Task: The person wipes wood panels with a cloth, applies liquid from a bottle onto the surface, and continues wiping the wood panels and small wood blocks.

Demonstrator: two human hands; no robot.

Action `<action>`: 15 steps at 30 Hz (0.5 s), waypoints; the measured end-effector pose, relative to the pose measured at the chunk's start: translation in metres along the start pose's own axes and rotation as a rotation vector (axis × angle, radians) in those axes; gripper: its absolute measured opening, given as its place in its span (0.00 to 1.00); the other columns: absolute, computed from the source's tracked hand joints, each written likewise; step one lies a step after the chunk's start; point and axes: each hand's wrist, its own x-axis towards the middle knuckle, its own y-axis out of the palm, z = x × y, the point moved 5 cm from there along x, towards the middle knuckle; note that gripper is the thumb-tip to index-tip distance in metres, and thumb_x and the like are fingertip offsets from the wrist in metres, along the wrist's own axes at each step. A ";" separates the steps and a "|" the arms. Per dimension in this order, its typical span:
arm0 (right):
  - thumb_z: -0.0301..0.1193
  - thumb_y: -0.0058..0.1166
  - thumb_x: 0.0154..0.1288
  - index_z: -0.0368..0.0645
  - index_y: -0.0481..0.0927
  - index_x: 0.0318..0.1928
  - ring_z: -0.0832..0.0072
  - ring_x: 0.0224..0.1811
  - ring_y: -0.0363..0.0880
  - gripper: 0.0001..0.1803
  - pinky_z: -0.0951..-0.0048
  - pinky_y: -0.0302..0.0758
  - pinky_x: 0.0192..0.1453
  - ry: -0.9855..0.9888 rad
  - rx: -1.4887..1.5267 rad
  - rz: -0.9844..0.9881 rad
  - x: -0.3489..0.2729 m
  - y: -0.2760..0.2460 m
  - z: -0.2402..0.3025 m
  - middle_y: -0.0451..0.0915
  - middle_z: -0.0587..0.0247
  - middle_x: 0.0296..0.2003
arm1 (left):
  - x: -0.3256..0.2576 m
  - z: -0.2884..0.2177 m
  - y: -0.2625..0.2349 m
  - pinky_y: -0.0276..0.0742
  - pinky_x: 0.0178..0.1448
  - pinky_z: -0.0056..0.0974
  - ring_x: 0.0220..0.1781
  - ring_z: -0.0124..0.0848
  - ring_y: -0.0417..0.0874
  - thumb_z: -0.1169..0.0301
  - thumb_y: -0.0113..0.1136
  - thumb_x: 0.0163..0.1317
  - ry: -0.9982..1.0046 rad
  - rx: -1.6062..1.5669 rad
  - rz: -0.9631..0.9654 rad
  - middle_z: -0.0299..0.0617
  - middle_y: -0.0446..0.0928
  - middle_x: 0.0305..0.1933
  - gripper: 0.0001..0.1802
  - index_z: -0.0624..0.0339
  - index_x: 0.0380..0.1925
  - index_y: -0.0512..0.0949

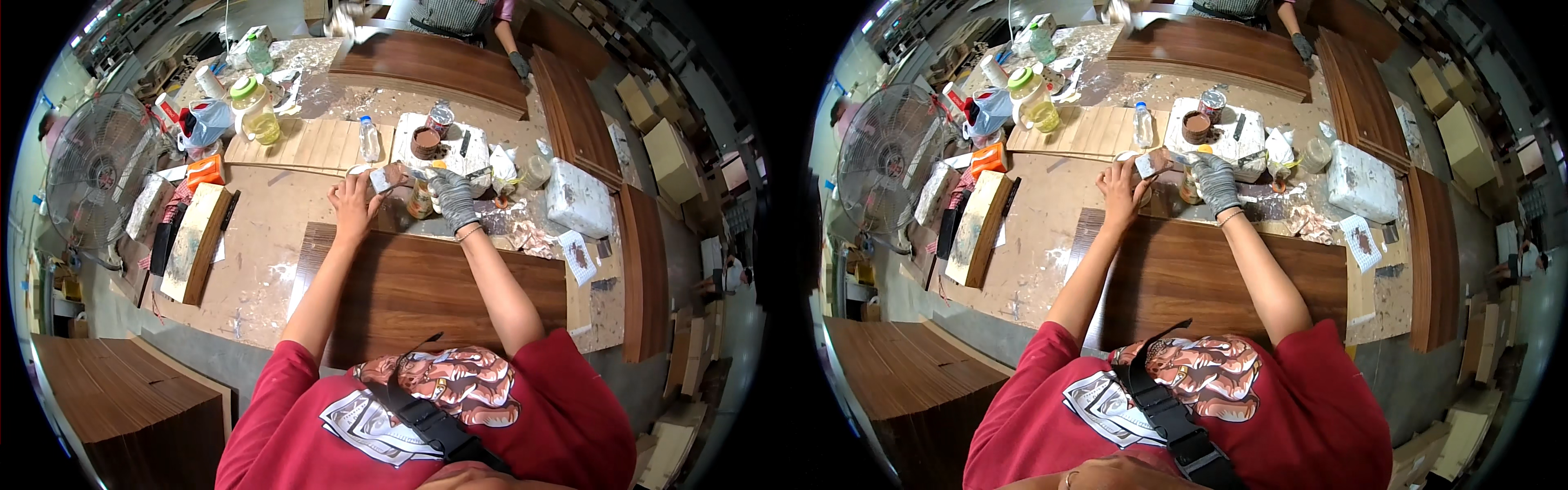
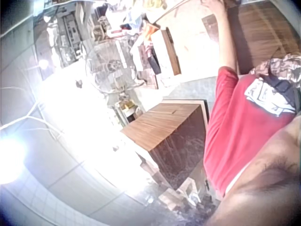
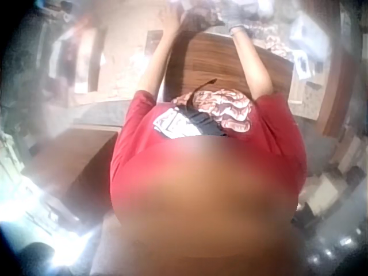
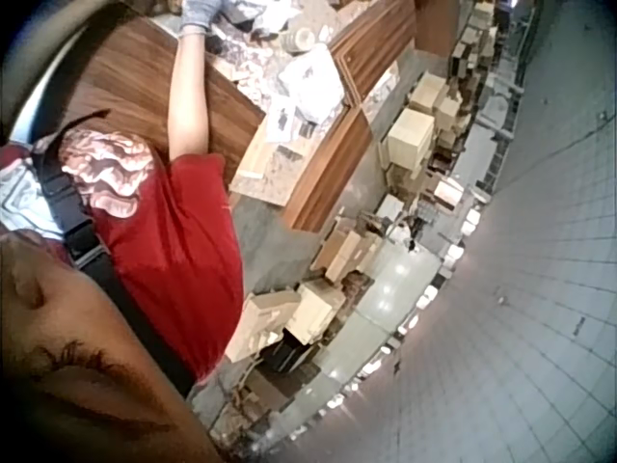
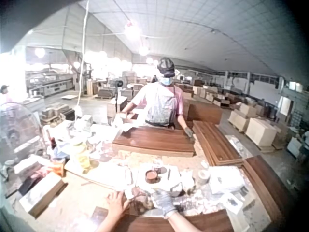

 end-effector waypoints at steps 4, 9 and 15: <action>0.27 0.53 0.74 0.33 0.84 0.51 0.84 0.28 0.70 0.13 0.77 0.73 0.34 -0.153 -0.166 -0.004 0.002 0.004 -0.002 0.81 0.70 0.30 | -0.001 0.000 0.000 0.52 0.70 0.53 0.62 0.45 0.69 0.58 0.66 0.62 -0.010 -0.013 0.018 0.46 0.71 0.61 0.33 0.53 0.66 0.70; 0.29 0.52 0.74 0.33 0.85 0.49 0.81 0.30 0.76 0.13 0.74 0.76 0.37 -0.108 -0.173 -0.084 0.006 0.000 -0.010 0.82 0.66 0.29 | -0.001 0.000 0.001 0.52 0.70 0.54 0.62 0.45 0.69 0.58 0.67 0.62 -0.014 0.006 0.014 0.46 0.71 0.61 0.33 0.52 0.67 0.70; 0.29 0.52 0.76 0.34 0.86 0.48 0.81 0.34 0.79 0.13 0.77 0.78 0.44 -0.085 -0.111 -0.004 0.002 0.000 -0.008 0.86 0.65 0.35 | 0.000 -0.001 0.000 0.52 0.70 0.54 0.63 0.45 0.69 0.59 0.67 0.61 -0.019 0.015 0.046 0.47 0.71 0.61 0.34 0.53 0.67 0.70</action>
